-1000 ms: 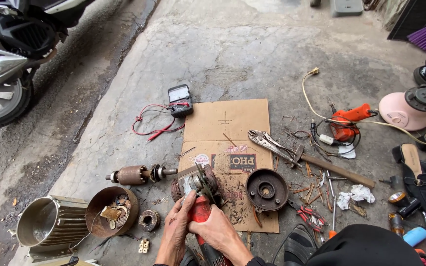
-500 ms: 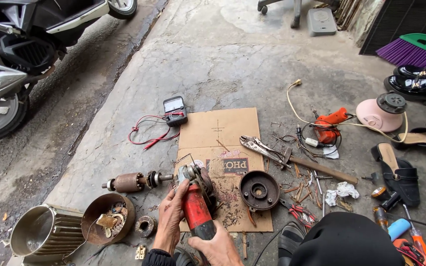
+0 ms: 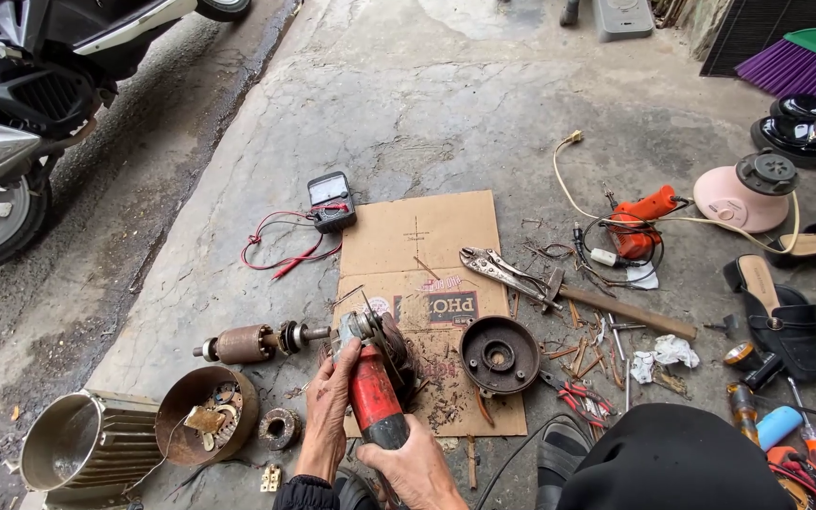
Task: Using an angle grinder to cut through the metal casing or windings of an electric motor stator
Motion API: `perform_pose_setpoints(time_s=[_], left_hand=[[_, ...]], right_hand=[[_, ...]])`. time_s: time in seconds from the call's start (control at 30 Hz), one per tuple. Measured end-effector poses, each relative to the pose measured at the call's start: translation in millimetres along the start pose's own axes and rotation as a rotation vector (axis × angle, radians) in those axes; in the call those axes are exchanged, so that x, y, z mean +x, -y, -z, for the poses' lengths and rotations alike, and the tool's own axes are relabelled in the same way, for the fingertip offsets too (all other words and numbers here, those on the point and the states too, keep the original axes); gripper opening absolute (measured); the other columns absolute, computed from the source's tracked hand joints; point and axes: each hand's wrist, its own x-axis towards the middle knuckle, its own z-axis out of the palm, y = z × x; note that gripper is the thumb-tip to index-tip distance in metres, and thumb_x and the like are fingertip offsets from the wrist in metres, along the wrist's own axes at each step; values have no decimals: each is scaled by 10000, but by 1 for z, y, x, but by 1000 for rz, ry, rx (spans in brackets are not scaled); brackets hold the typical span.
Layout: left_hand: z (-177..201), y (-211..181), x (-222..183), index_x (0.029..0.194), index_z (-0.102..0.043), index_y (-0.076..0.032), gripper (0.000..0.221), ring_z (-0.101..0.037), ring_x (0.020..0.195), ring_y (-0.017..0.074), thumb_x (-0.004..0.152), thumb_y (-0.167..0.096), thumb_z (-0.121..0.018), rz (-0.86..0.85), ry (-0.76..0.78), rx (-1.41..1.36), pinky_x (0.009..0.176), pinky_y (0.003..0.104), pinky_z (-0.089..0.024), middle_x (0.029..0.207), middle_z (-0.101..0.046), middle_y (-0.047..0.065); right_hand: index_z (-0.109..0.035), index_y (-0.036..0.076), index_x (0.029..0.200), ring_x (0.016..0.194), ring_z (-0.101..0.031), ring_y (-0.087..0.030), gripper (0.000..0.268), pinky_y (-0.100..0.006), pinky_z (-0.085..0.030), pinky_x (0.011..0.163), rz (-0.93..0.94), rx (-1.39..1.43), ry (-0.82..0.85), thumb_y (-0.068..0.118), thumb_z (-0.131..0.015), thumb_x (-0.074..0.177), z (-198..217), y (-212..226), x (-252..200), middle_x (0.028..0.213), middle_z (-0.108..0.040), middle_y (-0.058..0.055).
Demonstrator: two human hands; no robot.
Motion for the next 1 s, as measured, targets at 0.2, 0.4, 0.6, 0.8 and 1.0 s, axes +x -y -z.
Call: perform_pose_setpoints(time_s=[0.2, 0.4, 0.6, 0.8, 1.0], left_hand=[[-1, 9, 6, 1225, -786, 18, 628, -680, 971, 238, 838, -477, -804, 30, 4, -58, 875, 387, -538, 1075, -752, 158], [-2, 9, 8, 1199, -780, 21, 598, -675, 947, 229, 852, -465, -811, 26, -17, -39, 845, 378, -543, 1055, -744, 152], [3, 26, 21, 1113, -810, 24, 606, -648, 873, 214, 842, -519, -812, 11, -23, 2, 782, 355, -515, 965, -723, 134], [1, 13, 9, 1136, -795, 28, 604, -657, 910, 217, 856, -507, -799, 41, -16, -14, 813, 363, -528, 1001, -725, 140], [3, 19, 14, 1124, -823, 22, 613, -646, 894, 207, 841, -521, -805, 31, -26, 4, 800, 348, -514, 981, -736, 132]], right_hand=[[-720, 91, 1160, 641, -633, -142, 481, -270, -520, 622, -42, -4, -52, 302, -892, 763, -3, -4, -1, 871, -704, -17], [-686, 45, 1175, 445, -582, -170, 466, -303, -456, 439, -76, 139, -29, 222, -892, 796, -3, 0, -6, 804, -686, -71], [-694, 56, 1181, 554, -607, -149, 484, -282, -490, 536, -65, 65, -37, 241, -894, 781, -5, -9, 5, 865, -674, -36], [-694, 49, 1140, 478, -581, -163, 445, -299, -460, 467, -77, 103, -47, 224, -904, 788, -7, -8, 3, 789, -666, -51], [-673, 24, 1168, 423, -572, -179, 456, -308, -432, 409, -83, 168, -34, 178, -892, 800, -7, -5, -1, 775, -653, -73]])
